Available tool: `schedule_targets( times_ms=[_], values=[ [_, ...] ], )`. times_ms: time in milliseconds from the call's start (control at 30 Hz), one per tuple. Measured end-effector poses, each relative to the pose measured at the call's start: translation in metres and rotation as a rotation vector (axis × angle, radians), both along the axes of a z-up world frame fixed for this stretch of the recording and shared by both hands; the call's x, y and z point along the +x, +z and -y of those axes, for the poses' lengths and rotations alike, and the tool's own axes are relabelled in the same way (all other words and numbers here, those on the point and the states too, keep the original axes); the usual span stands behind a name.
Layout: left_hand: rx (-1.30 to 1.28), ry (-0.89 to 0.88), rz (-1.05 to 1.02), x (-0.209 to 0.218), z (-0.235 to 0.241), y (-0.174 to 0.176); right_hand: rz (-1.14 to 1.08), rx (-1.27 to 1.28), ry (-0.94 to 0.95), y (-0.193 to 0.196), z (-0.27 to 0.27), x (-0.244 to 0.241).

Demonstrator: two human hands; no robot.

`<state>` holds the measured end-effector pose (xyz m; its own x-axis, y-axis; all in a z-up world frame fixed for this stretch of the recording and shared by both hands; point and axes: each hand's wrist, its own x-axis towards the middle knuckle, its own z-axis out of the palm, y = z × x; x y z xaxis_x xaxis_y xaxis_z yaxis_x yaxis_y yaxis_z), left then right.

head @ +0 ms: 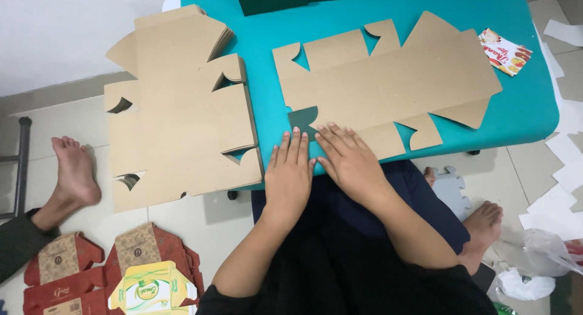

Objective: The person is manually folding cardboard templates into small gift boxes and placing a thank you card inside each one.

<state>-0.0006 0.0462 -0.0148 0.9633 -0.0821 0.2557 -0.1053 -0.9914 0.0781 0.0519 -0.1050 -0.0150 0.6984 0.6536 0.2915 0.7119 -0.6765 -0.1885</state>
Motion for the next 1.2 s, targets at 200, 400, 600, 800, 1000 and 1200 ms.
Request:
schedule_targets(
  times_ms=[200, 400, 600, 800, 1000, 1200],
  values=[
    [-0.051, -0.012, -0.053, 0.002, -0.01, 0.002, -0.064, -0.082, -0.034, 0.02, 0.021, -0.017],
    [-0.029, -0.047, -0.063, -0.002, -0.01, 0.01, -0.172, -0.118, -0.123, 0.035, 0.056, -0.006],
    [-0.111, -0.053, -0.099, -0.003, -0.001, 0.009, -0.217, -0.027, -0.173, 0.034, 0.054, -0.007],
    [-0.033, -0.126, -0.207, 0.012, 0.014, 0.0, -0.143, -0.048, -0.174, 0.024, 0.051, -0.011],
    [0.033, -0.118, -0.198, 0.003, 0.008, 0.003, -0.027, 0.025, -0.232, 0.032, 0.057, -0.004],
    [0.051, -0.088, -0.163, 0.005, 0.013, 0.006, 0.218, 0.336, -0.483, 0.018, 0.054, 0.032]
  ],
)
